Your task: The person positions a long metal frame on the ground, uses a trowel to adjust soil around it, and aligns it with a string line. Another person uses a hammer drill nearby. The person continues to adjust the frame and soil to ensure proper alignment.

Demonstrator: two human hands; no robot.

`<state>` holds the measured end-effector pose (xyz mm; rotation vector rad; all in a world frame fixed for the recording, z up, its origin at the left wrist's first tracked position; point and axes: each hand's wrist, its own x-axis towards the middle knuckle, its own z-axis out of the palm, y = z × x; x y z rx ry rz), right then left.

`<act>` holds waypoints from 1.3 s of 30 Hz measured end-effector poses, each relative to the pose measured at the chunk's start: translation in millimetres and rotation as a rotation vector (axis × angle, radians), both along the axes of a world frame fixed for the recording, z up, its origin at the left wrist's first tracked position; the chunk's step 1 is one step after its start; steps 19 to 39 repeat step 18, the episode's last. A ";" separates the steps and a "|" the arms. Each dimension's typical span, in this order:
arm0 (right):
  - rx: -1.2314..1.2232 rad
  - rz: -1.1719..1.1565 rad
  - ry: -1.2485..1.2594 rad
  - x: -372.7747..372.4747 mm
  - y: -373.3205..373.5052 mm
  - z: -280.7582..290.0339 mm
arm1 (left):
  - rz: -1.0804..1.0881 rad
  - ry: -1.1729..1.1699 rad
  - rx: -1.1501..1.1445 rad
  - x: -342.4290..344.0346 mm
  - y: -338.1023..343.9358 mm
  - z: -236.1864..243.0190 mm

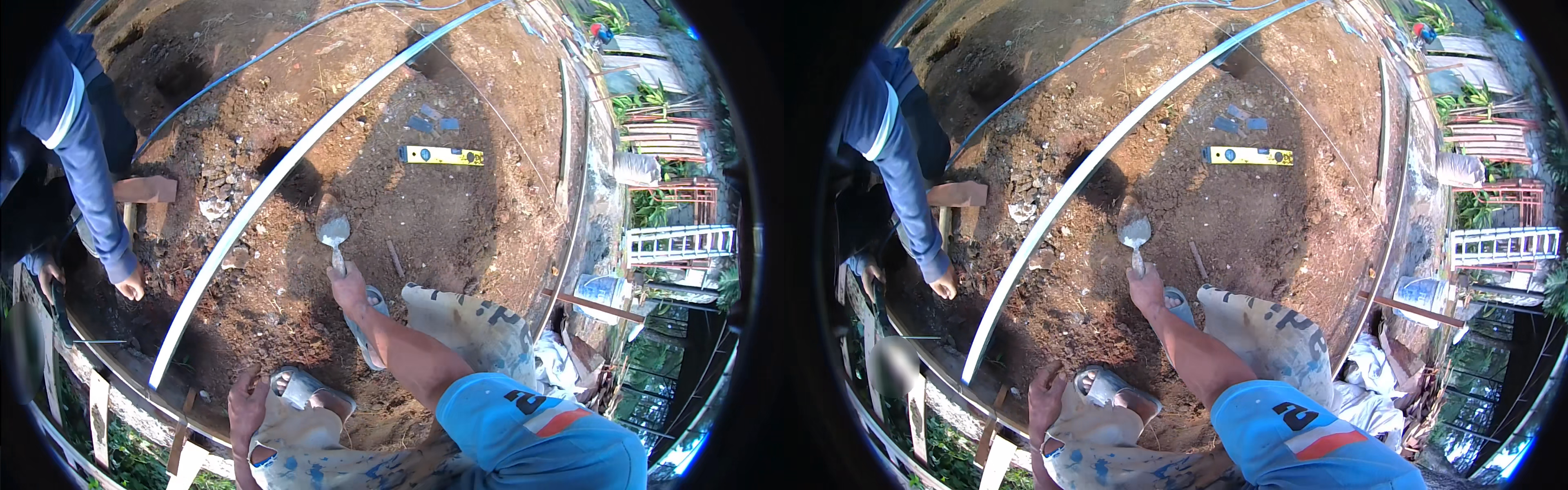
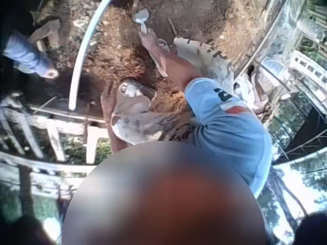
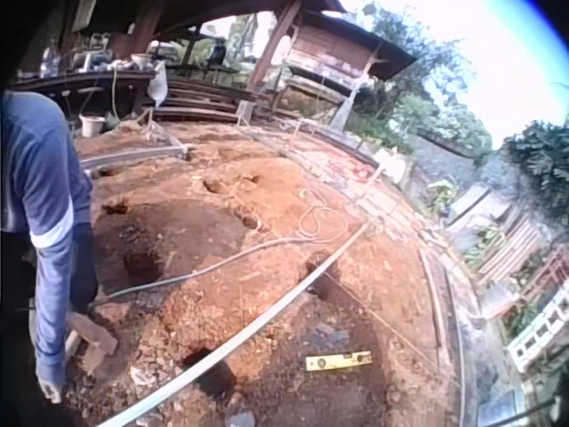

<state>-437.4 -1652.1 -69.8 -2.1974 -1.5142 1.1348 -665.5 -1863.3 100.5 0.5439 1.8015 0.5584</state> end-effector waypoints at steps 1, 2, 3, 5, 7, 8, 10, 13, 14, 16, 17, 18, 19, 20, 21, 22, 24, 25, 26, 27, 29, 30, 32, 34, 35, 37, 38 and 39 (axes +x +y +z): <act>-0.095 -0.037 -0.039 1.1 5.5 12.5 | 0.064 -0.079 -0.024 1.6 -15.2 10.1; -0.132 -0.020 -0.020 3.6 13.4 23.8 | 0.141 -0.174 -0.016 2.4 -33.6 22.1; -0.178 -0.019 -0.023 7.4 19.6 38.9 | 0.218 -0.220 -0.087 2.0 -50.9 30.7; -0.343 -0.074 0.106 19.8 33.6 70.8 | 0.402 -0.346 -0.140 3.3 -79.6 40.0; -0.569 -0.196 0.340 42.2 48.6 107.4 | 0.377 -0.361 0.003 13.6 -113.4 69.3; -0.519 -0.351 0.500 54.6 46.1 130.0 | 0.603 -0.449 -0.139 21.3 -125.0 87.1; -0.621 -0.379 0.342 79.1 47.5 174.9 | 0.868 -0.733 -0.349 31.8 -140.1 132.5; -0.482 -0.302 0.335 117.4 28.4 258.0 | 0.853 -0.491 -0.425 63.2 -129.5 197.1; -0.448 -0.272 0.316 126.0 18.2 288.2 | 0.576 -0.341 -0.343 69.8 -123.7 220.5; -0.202 -0.066 0.196 137.3 3.4 349.3 | 0.175 -0.211 -0.259 80.7 -114.3 270.0; -0.108 0.016 0.092 141.5 -4.2 381.0 | 0.024 -0.125 -0.317 84.2 -106.7 286.9; -0.103 0.025 0.106 144.4 -11.4 411.1 | -0.114 -0.054 -0.286 91.2 -98.9 298.3; -0.103 0.025 0.106 144.4 -11.4 411.1 | -0.114 -0.054 -0.286 91.2 -98.9 298.3; -0.103 0.025 0.106 144.4 -11.4 411.1 | -0.114 -0.054 -0.286 91.2 -98.9 298.3; -0.103 0.025 0.106 144.4 -11.4 411.1 | -0.114 -0.054 -0.286 91.2 -98.9 298.3; -0.103 0.025 0.106 144.4 -11.4 411.1 | -0.114 -0.054 -0.286 91.2 -98.9 298.3; -0.103 0.025 0.106 144.4 -11.4 411.1 | -0.114 -0.054 -0.286 91.2 -98.9 298.3; -0.103 0.025 0.106 144.4 -11.4 411.1 | -0.114 -0.054 -0.286 91.2 -98.9 298.3; -0.103 0.025 0.106 144.4 -11.4 411.1 | -0.114 -0.054 -0.286 91.2 -98.9 298.3; -0.103 0.025 0.106 144.4 -11.4 411.1 | -0.114 -0.054 -0.286 91.2 -98.9 298.3; -0.103 0.025 0.106 144.4 -11.4 411.1 | -0.114 -0.054 -0.286 91.2 -98.9 298.3; -0.103 0.025 0.106 144.4 -11.4 411.1 | -0.114 -0.054 -0.286 91.2 -98.9 298.3; -0.103 0.025 0.106 144.4 -11.4 411.1 | -0.114 -0.054 -0.286 91.2 -98.9 298.3; -0.103 0.025 0.106 144.4 -11.4 411.1 | -0.114 -0.054 -0.286 91.2 -98.9 298.3; -0.103 0.025 0.106 144.4 -11.4 411.1 | -0.114 -0.054 -0.286 91.2 -98.9 298.3; -0.103 0.025 0.106 144.4 -11.4 411.1 | -0.114 -0.054 -0.286 91.2 -98.9 298.3; -0.103 0.025 0.106 144.4 -11.4 411.1 | -0.114 -0.054 -0.286 91.2 -98.9 298.3; -0.103 0.025 0.106 144.4 -11.4 411.1 | -0.114 -0.054 -0.286 91.2 -98.9 298.3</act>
